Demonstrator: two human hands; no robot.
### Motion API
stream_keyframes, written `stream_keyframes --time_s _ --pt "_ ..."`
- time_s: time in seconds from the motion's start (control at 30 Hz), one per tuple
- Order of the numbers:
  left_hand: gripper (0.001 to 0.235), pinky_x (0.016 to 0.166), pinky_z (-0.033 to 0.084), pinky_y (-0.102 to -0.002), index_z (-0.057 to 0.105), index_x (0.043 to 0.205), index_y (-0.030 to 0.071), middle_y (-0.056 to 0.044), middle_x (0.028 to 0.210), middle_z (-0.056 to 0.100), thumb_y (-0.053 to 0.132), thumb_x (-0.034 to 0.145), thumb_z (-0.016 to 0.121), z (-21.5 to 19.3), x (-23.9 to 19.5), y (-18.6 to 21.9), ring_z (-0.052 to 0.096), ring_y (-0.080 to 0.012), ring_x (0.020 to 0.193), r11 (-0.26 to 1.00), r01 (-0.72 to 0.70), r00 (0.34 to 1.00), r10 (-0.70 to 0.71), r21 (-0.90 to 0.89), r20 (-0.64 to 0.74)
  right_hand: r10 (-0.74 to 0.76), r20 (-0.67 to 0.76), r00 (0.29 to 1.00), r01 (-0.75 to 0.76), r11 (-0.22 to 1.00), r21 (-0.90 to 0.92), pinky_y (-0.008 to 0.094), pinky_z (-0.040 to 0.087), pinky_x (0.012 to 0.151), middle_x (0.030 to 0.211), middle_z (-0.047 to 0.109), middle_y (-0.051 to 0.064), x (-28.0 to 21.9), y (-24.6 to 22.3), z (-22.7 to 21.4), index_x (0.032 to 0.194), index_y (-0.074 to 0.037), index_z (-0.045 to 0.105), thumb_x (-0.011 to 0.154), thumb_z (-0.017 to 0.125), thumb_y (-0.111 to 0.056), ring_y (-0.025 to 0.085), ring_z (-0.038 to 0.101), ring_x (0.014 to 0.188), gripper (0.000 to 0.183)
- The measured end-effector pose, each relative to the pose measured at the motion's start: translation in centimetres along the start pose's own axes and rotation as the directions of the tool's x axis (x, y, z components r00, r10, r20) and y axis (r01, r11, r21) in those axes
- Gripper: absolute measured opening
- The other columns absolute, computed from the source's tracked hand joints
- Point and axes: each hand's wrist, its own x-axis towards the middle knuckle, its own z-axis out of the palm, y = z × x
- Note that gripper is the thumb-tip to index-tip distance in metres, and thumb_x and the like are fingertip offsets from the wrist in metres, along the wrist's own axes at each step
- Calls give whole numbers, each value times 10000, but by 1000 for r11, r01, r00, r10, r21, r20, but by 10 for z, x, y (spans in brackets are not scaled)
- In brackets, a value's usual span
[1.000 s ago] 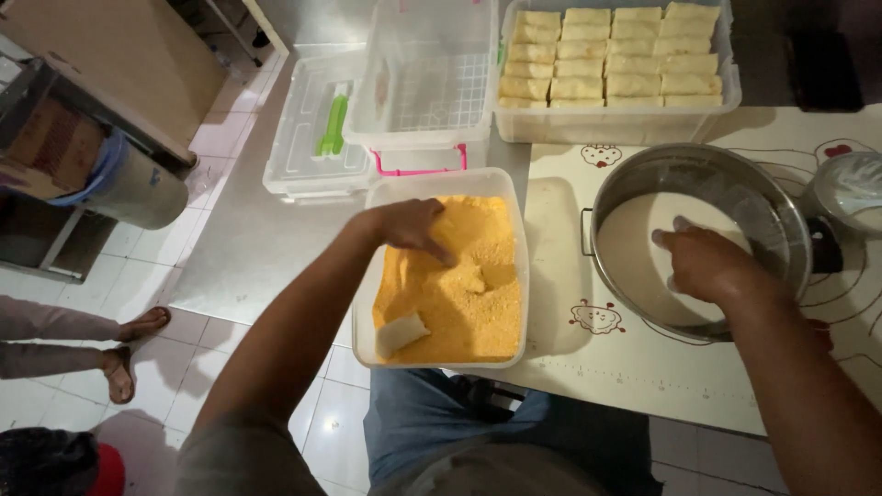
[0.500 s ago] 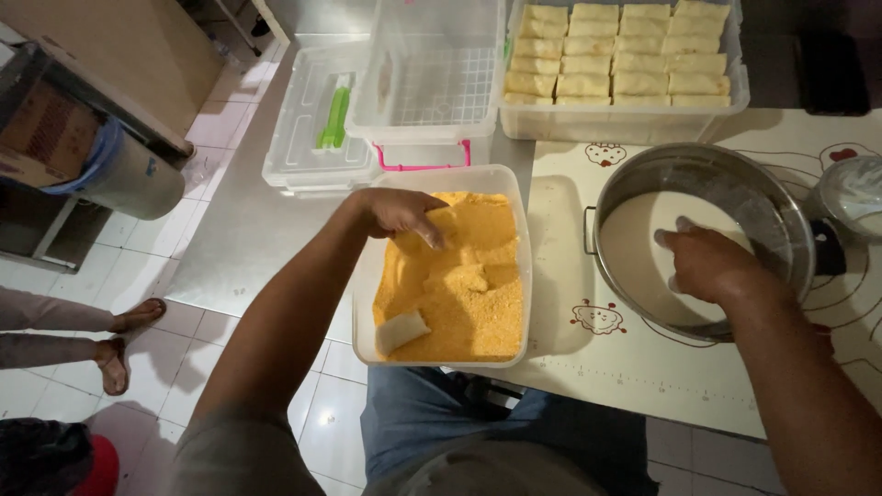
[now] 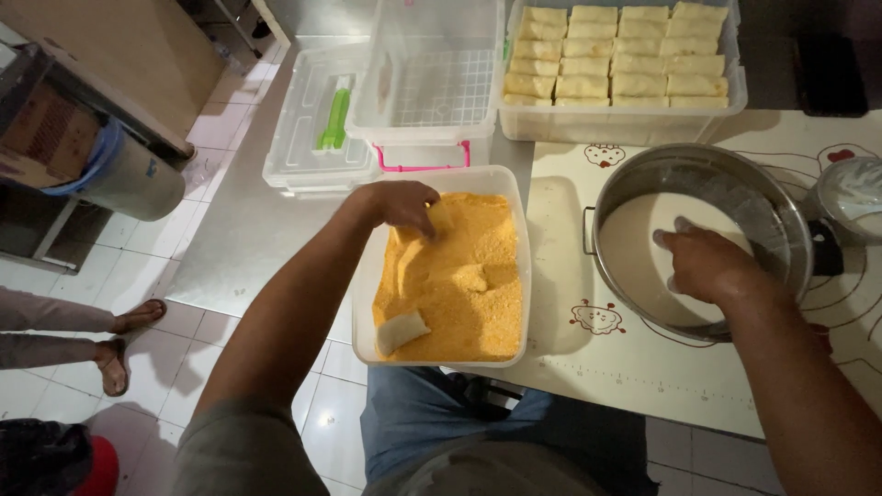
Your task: The person dips rectangular food items into a white liquid in a metal bowl, then rolls them in a container of yellow crumbs. The coated items are placed into a clear plastic container. The process is repeated for several items.
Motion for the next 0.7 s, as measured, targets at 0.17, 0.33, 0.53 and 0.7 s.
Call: stream_keyframes --time_s 0.17,0.33,0.53,0.7 --pt "666 763 443 -348 532 1344 180 -67 1124 616 417 769 770 -6 -28 21 563 -213 930 984 149 983 -158 98 89 28 27 999 -29 999 22 423 314 1263 1771 100 38 -15 -12 -10 1631 -260 288 925 753 -41 252 194 1617 873" --pt "652 831 587 -349 544 1398 156 -66 1323 541 252 798 779 -1 -42 31 586 -254 1116 958 235 965 -210 -163 158 24 17 1000 -24 1000 12 432 315 1261 1772 98 37 -17 -12 -10 1627 -246 296 928 731 -32 266 209 1610 850" --pt "692 710 536 -347 517 1430 139 -79 1210 580 286 800 764 6 -33 18 598 -228 918 974 198 973 -182 -114 140 15 10 1000 -15 1000 -12 417 347 1242 1771 106 54 -7 -6 -5 1623 -245 312 912 719 -37 268 239 1601 845" --pt "793 912 468 -362 548 1449 51 -50 1296 661 387 747 703 -1 -41 24 609 -240 1113 989 146 978 -149 31 149 -4 1 1000 4 1000 -2 435 344 1242 1769 100 78 -4 -4 -3 1626 -246 301 900 761 -51 283 222 1606 882"
